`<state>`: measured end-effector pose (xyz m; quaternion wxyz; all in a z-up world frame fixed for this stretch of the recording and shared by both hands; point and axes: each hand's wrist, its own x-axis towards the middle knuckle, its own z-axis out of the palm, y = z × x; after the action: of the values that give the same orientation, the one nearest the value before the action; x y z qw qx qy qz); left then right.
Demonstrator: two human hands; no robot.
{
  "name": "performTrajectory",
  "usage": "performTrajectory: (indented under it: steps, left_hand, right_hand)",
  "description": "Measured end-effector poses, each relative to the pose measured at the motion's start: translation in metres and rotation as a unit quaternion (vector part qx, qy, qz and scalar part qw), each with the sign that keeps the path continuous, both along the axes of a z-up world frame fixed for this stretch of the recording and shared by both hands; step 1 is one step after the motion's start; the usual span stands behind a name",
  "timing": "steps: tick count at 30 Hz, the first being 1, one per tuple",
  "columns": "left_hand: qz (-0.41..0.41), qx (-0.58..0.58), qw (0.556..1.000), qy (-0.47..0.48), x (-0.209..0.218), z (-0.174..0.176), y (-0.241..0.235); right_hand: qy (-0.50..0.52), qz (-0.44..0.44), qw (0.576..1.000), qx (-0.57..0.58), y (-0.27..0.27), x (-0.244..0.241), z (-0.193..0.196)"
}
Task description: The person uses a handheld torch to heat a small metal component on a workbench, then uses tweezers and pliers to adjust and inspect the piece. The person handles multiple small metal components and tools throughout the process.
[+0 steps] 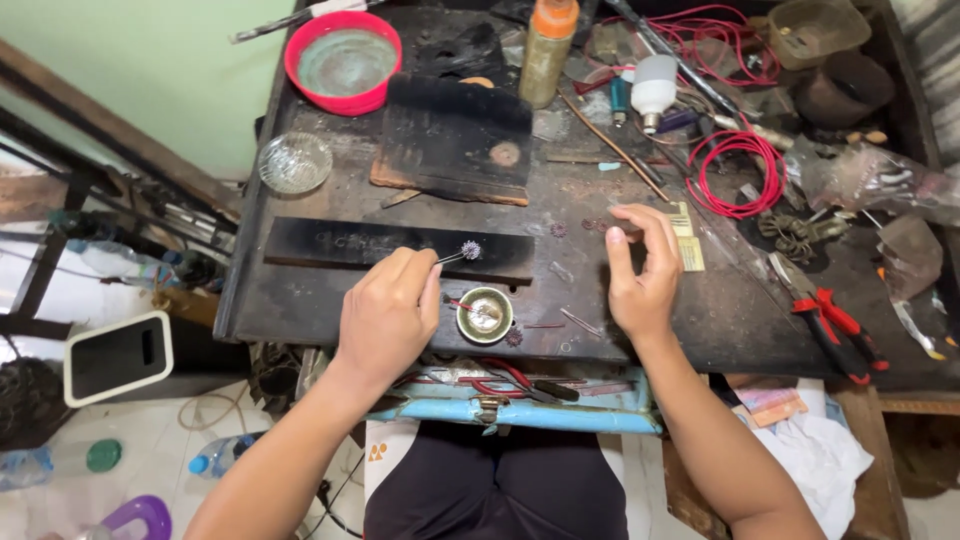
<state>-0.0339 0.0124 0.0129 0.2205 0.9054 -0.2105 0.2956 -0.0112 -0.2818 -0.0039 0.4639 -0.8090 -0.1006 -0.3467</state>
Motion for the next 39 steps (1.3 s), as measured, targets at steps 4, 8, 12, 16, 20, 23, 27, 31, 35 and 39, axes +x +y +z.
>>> performTrajectory:
  steps: [4,8,12,16,20,23,27,31,35,39]
  left_hand:
    - [-0.025,-0.001,0.999,-0.033,0.017,0.002,-0.028]
    - [-0.042,0.018,0.998,-0.049,0.045,-0.005,-0.056]
    - [-0.039,0.037,0.998,-0.025,0.068,-0.009,-0.075]
    - [-0.046,0.039,0.998,-0.003,0.077,-0.012,-0.084]
    - [-0.046,0.056,0.997,0.032,0.081,-0.017,-0.087]
    - [-0.048,0.061,0.996,0.049,0.08,-0.016,-0.087]
    - [-0.052,0.063,0.994,0.067,0.079,-0.012,-0.087]
    - [-0.052,0.032,0.997,0.046,0.075,-0.009,-0.08]
    - [-0.027,-0.011,1.0,-0.003,0.06,-0.006,-0.057]
    - [-0.003,-0.067,0.998,-0.007,0.031,-0.004,-0.022]
  right_hand:
    - [-0.004,-0.006,1.0,-0.017,-0.002,0.002,-0.002]
    - [0.024,-0.043,0.997,-0.06,-0.004,0.005,-0.006]
    - [0.036,-0.067,0.992,-0.096,-0.007,0.007,-0.008]
    - [0.054,-0.069,0.99,-0.113,-0.009,0.008,-0.012]
    - [0.112,-0.063,0.983,-0.131,-0.006,0.008,-0.015]
    - [0.133,-0.046,0.98,-0.141,-0.002,0.007,-0.015]
    - [0.13,-0.026,0.976,-0.175,0.003,0.004,-0.012]
    - [0.151,-0.021,0.962,-0.225,0.005,0.001,-0.017]
    - [0.198,0.006,0.945,-0.262,0.012,-0.004,-0.003]
    - [0.241,0.013,0.919,-0.312,0.013,-0.006,0.0]
